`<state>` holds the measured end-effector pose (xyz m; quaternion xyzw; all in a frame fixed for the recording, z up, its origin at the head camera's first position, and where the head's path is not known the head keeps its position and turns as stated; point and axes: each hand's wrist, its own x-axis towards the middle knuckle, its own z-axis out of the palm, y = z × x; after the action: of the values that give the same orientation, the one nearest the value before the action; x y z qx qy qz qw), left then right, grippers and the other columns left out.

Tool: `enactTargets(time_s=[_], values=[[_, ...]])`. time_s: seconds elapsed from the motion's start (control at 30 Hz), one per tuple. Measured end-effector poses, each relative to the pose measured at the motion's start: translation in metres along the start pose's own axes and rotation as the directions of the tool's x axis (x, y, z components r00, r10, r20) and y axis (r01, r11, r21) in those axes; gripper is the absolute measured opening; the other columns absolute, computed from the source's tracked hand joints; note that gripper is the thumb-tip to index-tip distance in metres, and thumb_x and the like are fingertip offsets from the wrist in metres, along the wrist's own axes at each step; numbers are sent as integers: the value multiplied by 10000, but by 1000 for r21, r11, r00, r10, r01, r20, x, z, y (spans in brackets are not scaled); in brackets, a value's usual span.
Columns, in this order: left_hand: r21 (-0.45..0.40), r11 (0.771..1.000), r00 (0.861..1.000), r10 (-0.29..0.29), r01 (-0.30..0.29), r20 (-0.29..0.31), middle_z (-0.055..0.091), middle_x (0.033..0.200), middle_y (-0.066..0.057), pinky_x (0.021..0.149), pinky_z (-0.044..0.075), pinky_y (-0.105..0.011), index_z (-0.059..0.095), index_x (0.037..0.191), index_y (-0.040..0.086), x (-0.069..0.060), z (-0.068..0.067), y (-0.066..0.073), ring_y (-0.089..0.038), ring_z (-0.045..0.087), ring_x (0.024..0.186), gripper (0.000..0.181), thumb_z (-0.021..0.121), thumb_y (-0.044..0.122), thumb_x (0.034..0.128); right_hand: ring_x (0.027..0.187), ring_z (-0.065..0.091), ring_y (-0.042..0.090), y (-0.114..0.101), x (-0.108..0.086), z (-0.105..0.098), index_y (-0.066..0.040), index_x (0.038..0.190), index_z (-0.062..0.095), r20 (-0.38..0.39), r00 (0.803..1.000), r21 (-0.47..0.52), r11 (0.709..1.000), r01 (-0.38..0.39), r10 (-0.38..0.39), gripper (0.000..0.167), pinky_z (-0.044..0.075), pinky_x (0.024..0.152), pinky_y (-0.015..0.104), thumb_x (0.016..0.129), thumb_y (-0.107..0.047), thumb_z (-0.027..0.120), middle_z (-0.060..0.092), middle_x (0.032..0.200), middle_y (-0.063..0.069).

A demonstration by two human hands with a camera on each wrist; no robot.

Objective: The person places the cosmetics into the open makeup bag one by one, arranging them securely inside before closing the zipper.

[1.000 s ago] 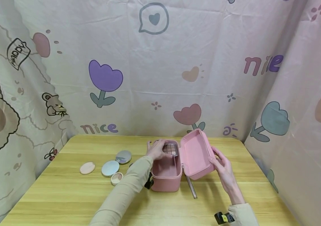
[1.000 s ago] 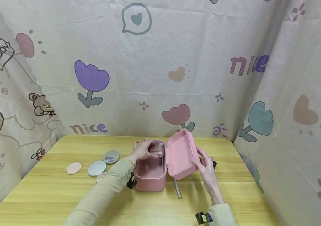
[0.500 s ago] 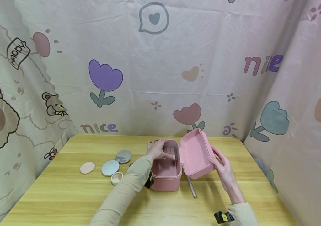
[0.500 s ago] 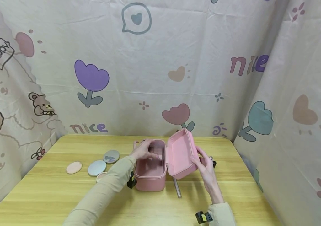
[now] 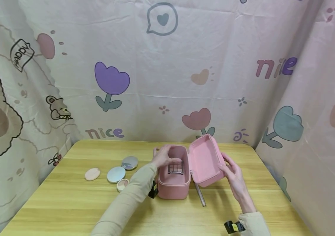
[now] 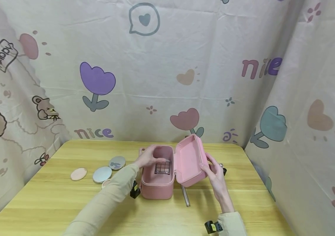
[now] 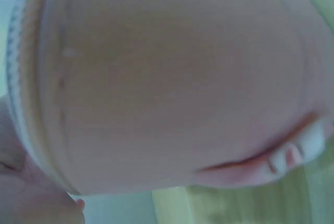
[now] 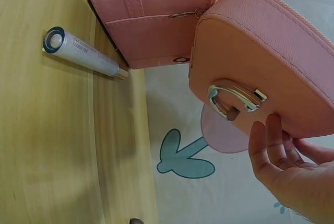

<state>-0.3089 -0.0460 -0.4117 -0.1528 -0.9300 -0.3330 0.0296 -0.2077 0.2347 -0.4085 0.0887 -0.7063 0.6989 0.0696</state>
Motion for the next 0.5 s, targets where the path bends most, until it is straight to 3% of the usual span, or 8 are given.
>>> enactTargets(time_s=[0.1, 0.23, 0.37, 0.5], values=[[-129, 991, 998, 25, -31, -51, 587, 1418, -183, 1148, 276, -610, 546, 1384, 22, -1, -1, -8, -371, 522, 1330, 679, 811, 319, 834, 1085, 606, -16, 0, 0, 0, 69, 1524, 303, -4, 1000, 5, 1000, 12, -12, 569, 530, 896, 143, 1013, -69, 510, 484, 1316, -28], [-270, 962, 993, 10, -42, -116, 566, 1417, -219, 1183, 349, -565, 508, 1402, -28, -3, -7, -21, -390, 498, 1355, 665, 782, 268, 873, 1086, 610, -16, 1, -1, -1, 75, 1523, 301, 1, 1000, 11, 1000, 18, -18, 569, 533, 894, 143, 1014, -67, 510, 492, 1312, -38], [-329, 944, 987, -45, -9, -157, 552, 1410, -224, 1199, 355, -542, 466, 1433, -26, -8, -18, -40, -388, 478, 1370, 696, 770, 283, 888, 1097, 606, -17, 1, -1, -1, 71, 1531, 289, 6, 1000, 12, 1000, 13, -13, 574, 530, 901, 141, 1019, -73, 506, 483, 1324, -36], [-323, 945, 976, -120, 56, -181, 511, 1434, -230, 1206, 328, -559, 424, 1464, -13, -16, -33, -62, -396, 449, 1372, 749, 764, 321, 887, 1105, 601, -17, 2, -1, -1, 69, 1530, 289, 8, 1000, 13, 1000, 16, -16, 568, 527, 903, 138, 1023, -77, 500, 469, 1338, -22]])
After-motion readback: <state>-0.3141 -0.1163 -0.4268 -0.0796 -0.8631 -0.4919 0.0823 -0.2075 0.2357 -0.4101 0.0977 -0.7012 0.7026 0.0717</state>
